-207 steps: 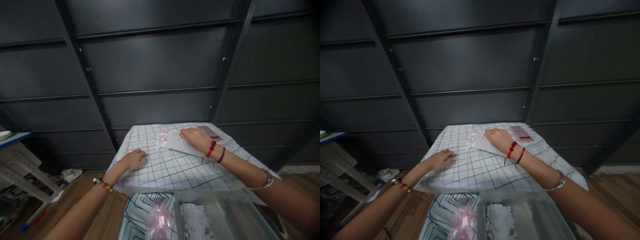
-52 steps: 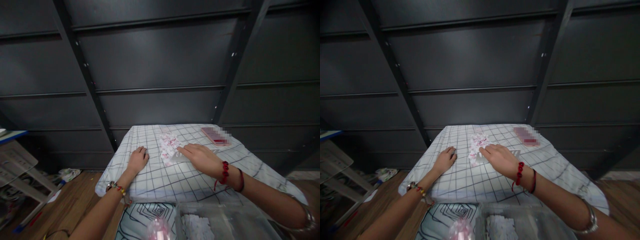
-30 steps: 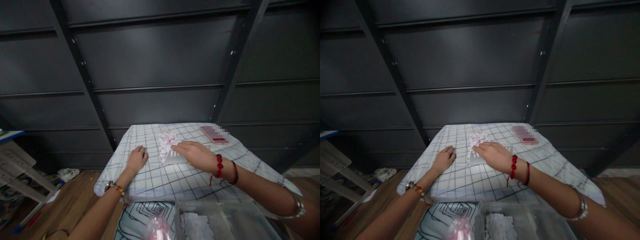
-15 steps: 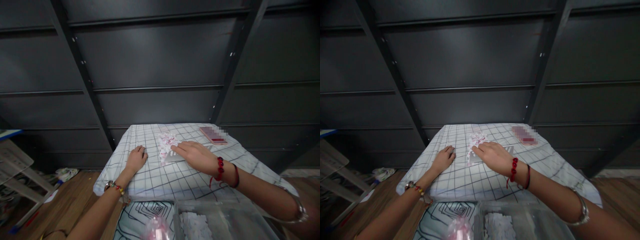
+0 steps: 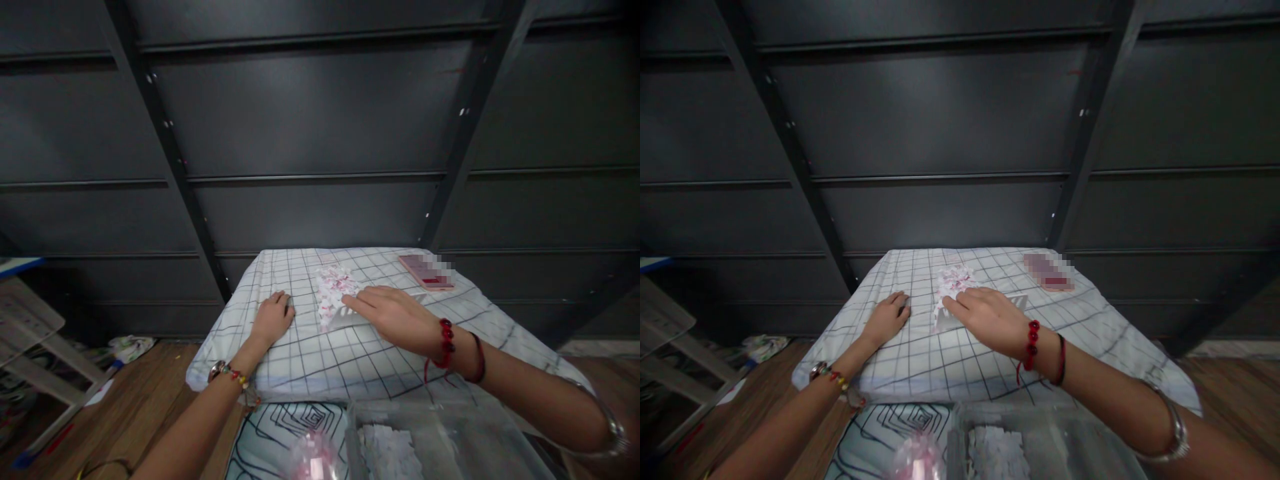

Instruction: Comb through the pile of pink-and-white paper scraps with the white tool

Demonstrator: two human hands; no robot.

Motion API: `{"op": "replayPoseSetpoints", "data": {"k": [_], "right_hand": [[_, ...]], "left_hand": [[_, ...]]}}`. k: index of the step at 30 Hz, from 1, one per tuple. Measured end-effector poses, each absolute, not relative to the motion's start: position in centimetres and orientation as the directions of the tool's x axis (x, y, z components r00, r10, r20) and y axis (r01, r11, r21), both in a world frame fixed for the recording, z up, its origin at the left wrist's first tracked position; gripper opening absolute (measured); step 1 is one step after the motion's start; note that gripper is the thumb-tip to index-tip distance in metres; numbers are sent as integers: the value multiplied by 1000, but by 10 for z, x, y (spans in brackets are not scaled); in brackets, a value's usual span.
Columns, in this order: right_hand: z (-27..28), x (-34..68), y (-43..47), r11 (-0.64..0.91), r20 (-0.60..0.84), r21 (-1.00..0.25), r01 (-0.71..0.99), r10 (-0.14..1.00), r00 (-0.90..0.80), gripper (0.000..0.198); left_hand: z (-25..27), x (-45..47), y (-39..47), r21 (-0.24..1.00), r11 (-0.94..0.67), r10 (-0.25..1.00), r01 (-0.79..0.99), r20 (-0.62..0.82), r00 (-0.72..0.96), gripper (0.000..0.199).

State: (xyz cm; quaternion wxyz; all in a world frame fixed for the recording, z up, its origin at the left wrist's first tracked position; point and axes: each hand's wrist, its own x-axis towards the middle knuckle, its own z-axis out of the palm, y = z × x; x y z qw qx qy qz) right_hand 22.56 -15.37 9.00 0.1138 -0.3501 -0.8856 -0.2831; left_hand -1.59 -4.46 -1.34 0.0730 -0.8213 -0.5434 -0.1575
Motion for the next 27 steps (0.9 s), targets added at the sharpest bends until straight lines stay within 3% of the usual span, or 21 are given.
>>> {"op": "replayPoseSetpoints", "data": {"k": [5,10,27], "right_hand": [[98,212,-137,553,300,381,741,684,-665,32],[101,210,-133,570,221,309,762,736,-640,35],[101,215,-148,639,253,218,738,693,-675,45]], "left_hand": [[-10,-15,-48,58,-401,868,914,344,358,26],[-9,-14,-48,63,-401,869,914,342,357,26],[-11,-15,-46,57,-399,868,915,346,357,28]]}}
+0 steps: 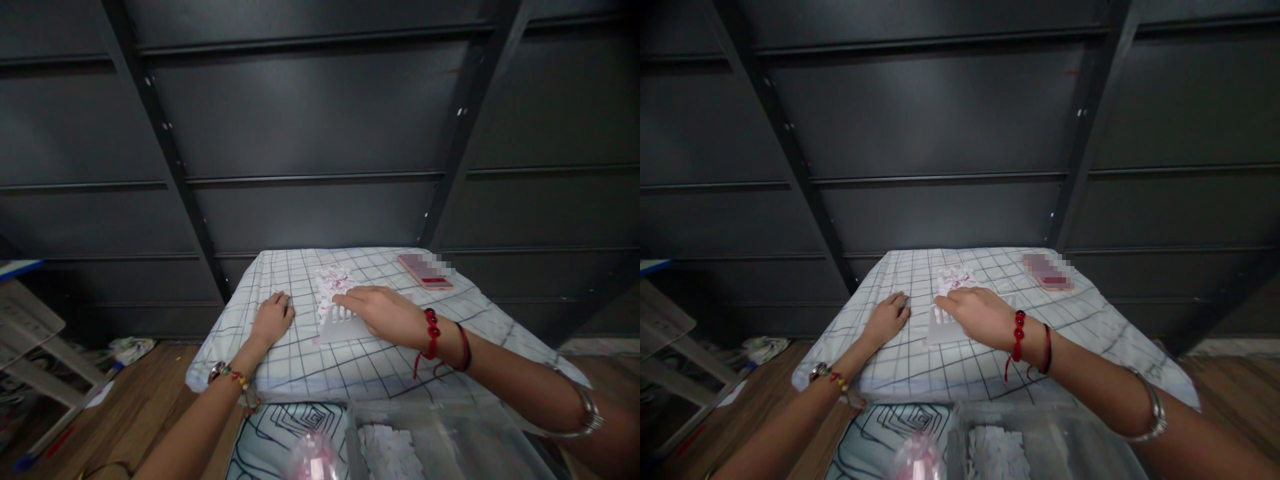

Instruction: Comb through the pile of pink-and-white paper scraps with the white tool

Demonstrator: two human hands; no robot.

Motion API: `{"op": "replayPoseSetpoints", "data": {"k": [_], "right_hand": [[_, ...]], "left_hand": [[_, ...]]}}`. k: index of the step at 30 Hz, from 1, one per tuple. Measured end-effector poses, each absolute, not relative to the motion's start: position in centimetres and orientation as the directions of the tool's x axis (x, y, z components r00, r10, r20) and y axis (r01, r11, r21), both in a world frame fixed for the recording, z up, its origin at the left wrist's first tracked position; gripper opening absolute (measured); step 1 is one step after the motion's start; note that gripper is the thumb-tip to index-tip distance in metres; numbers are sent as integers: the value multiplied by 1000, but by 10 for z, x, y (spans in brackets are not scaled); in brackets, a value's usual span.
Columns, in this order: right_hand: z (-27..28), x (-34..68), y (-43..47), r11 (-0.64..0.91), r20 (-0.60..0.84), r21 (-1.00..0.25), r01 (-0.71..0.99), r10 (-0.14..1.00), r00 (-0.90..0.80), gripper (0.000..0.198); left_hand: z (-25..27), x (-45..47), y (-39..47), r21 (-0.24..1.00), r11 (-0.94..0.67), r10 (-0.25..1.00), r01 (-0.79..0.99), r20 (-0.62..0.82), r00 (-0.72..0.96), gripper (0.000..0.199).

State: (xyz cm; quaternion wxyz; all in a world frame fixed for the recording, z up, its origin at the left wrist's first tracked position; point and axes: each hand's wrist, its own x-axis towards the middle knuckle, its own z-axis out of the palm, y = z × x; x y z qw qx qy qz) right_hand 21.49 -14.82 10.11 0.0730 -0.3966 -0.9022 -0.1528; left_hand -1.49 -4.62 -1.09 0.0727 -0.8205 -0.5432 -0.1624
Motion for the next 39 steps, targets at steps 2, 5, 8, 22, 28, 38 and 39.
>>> {"op": "replayPoseSetpoints", "data": {"k": [2,5,8,22,28,38,39], "right_hand": [[101,214,-148,643,255,218,734,688,-679,45],[99,215,-147,654,268,237,719,667,-695,44],[95,218,-149,669,295,256,698,633,-716,41],[82,212,-157,642,440,479,599,415,-797,22],[81,209,-155,623,464,506,596,386,-797,21],[81,209,-151,657,411,465,594,434,-802,18],[82,209,-150,664,400,456,592,441,-803,18]], "left_hand": [[-10,-15,-47,54,-397,869,916,344,357,28],[-9,-14,-48,49,-396,870,917,340,357,27],[-9,-14,-47,45,-396,870,917,337,359,28],[-10,-15,-44,61,-412,861,909,354,366,28],[-8,-16,-46,92,-487,824,869,378,422,30],[-7,-20,-51,217,-757,653,617,290,700,75],[-7,-20,-50,218,-757,653,615,286,702,74]]}}
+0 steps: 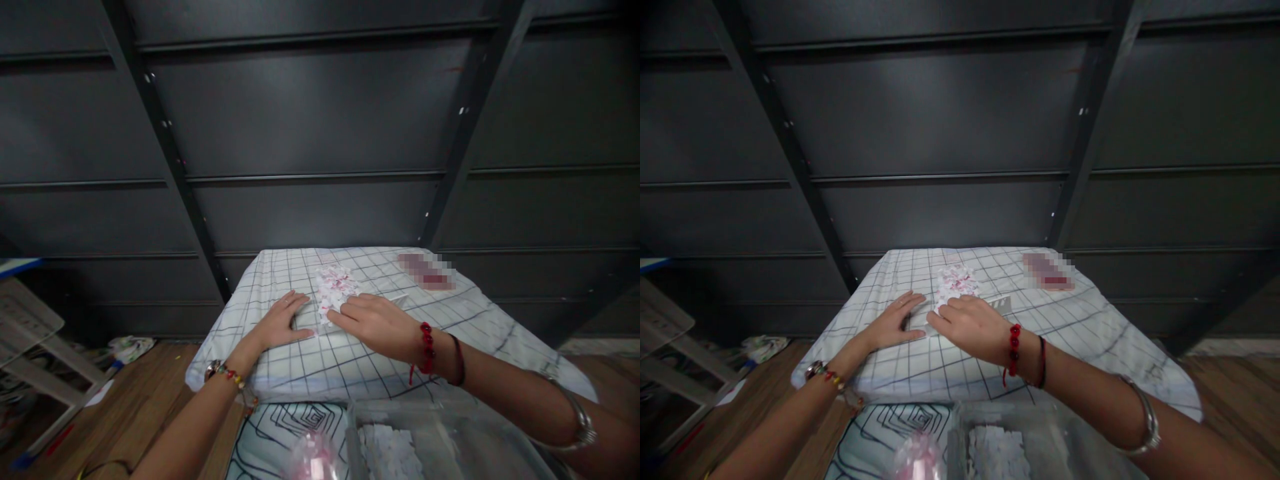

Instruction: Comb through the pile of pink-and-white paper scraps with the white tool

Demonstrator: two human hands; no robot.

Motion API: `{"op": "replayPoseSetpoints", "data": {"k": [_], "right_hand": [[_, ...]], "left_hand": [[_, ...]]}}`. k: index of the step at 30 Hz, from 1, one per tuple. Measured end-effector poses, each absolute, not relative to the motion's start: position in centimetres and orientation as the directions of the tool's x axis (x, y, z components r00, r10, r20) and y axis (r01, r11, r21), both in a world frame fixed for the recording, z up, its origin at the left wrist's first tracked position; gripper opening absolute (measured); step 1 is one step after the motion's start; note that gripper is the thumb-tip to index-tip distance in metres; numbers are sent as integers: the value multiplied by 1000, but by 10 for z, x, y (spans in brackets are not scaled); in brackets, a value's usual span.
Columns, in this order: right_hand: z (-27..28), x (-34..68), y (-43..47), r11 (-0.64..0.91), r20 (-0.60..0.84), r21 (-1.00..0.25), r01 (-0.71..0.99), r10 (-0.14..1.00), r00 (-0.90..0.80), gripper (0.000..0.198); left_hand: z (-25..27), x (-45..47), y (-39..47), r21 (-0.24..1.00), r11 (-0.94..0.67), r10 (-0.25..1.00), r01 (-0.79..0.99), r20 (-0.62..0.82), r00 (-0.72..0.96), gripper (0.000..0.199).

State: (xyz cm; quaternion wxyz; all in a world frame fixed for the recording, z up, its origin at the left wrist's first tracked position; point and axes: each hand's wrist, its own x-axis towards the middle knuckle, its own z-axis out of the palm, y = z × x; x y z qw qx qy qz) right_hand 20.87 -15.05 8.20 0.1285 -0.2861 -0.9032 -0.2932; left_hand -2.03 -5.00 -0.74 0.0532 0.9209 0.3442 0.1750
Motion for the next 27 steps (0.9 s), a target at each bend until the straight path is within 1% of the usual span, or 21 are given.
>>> {"op": "replayPoseSetpoints", "data": {"k": [3,9,15,18,21,24,27], "right_hand": [[84,208,-150,679,372,439,589,460,-807,20],[92,215,-149,660,335,467,589,484,-808,22],[91,219,-151,617,392,475,628,491,-778,22],[87,219,-149,630,376,474,616,487,-788,22],[86,223,-145,607,370,480,633,514,-774,22],[87,229,-142,567,396,488,663,533,-748,23],[87,228,-141,552,438,475,685,526,-728,25]], "left_hand": [[-9,-21,-49,222,-761,649,610,296,701,70],[-10,-22,-50,227,-750,660,621,298,689,67],[-10,-22,-51,226,-750,660,621,304,687,60],[-10,-22,-49,234,-755,655,613,307,690,53],[-10,-22,-48,240,-753,657,613,308,688,50],[-10,-22,-48,253,-735,678,629,310,667,48],[-11,-22,-49,270,-719,693,640,344,634,43]]}}
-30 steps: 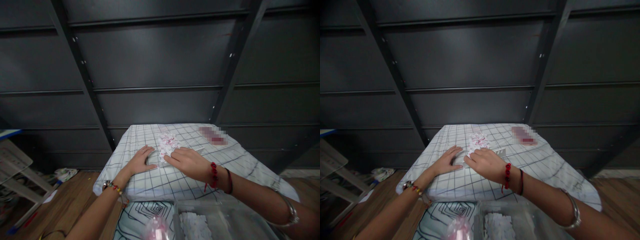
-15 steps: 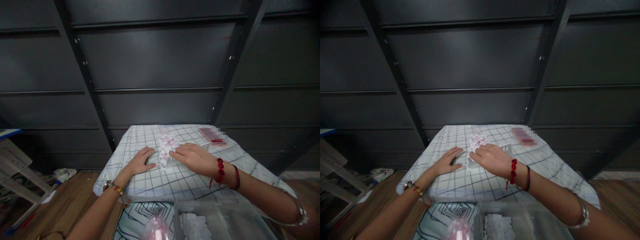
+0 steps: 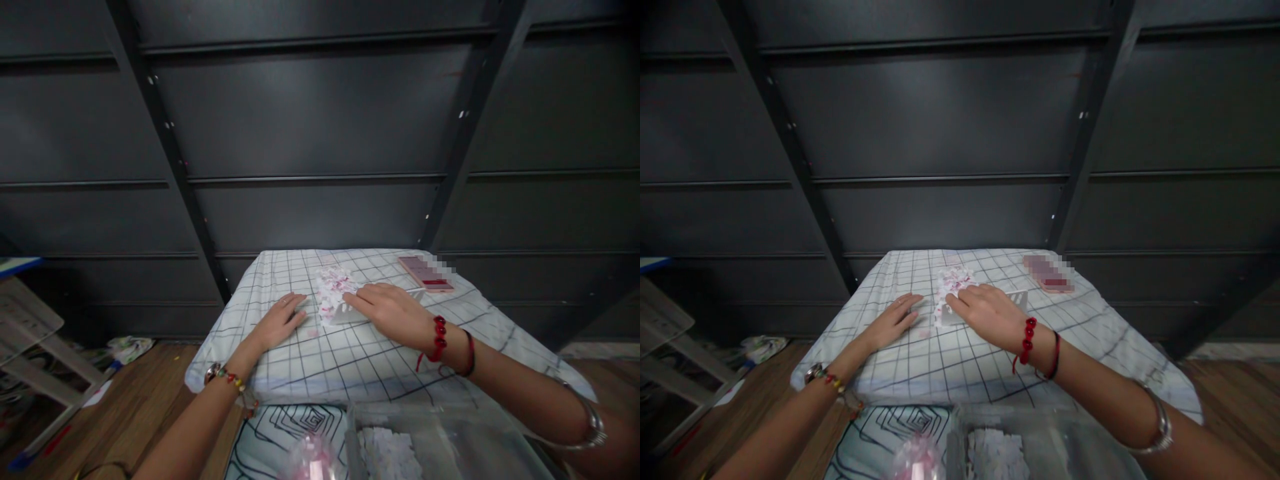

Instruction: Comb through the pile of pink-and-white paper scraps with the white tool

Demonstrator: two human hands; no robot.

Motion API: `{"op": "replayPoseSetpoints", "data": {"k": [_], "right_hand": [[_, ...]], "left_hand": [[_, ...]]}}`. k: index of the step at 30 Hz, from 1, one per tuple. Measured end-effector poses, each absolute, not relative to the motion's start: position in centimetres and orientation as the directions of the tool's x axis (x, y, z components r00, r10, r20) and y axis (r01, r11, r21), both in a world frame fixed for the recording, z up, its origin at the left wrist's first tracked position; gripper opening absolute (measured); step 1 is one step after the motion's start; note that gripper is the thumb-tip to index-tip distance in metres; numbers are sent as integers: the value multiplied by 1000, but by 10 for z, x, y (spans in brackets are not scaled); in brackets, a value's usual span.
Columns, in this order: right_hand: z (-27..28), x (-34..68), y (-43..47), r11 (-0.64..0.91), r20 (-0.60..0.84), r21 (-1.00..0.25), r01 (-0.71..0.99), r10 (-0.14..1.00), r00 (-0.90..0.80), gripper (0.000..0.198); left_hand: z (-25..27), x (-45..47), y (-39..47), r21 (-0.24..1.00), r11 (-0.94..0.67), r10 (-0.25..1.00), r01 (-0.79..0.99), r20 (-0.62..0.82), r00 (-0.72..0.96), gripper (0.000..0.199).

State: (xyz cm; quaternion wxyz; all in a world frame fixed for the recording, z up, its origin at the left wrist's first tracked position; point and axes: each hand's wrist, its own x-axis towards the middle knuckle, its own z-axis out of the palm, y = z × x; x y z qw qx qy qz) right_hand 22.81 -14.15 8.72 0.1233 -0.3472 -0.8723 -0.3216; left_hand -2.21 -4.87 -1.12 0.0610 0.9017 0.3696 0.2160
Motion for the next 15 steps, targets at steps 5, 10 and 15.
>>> {"op": "replayPoseSetpoints", "data": {"k": [5,10,15], "right_hand": [[80,207,-137,550,461,442,709,539,-705,24],[74,195,-139,608,404,412,679,546,-734,23],[79,204,-151,654,406,377,656,520,-752,26]], "left_hand": [[-15,-21,-46,276,-676,721,683,440,536,39],[-18,-21,-43,274,-614,760,740,458,462,40],[-18,-21,-43,265,-602,771,753,439,462,39]]}}
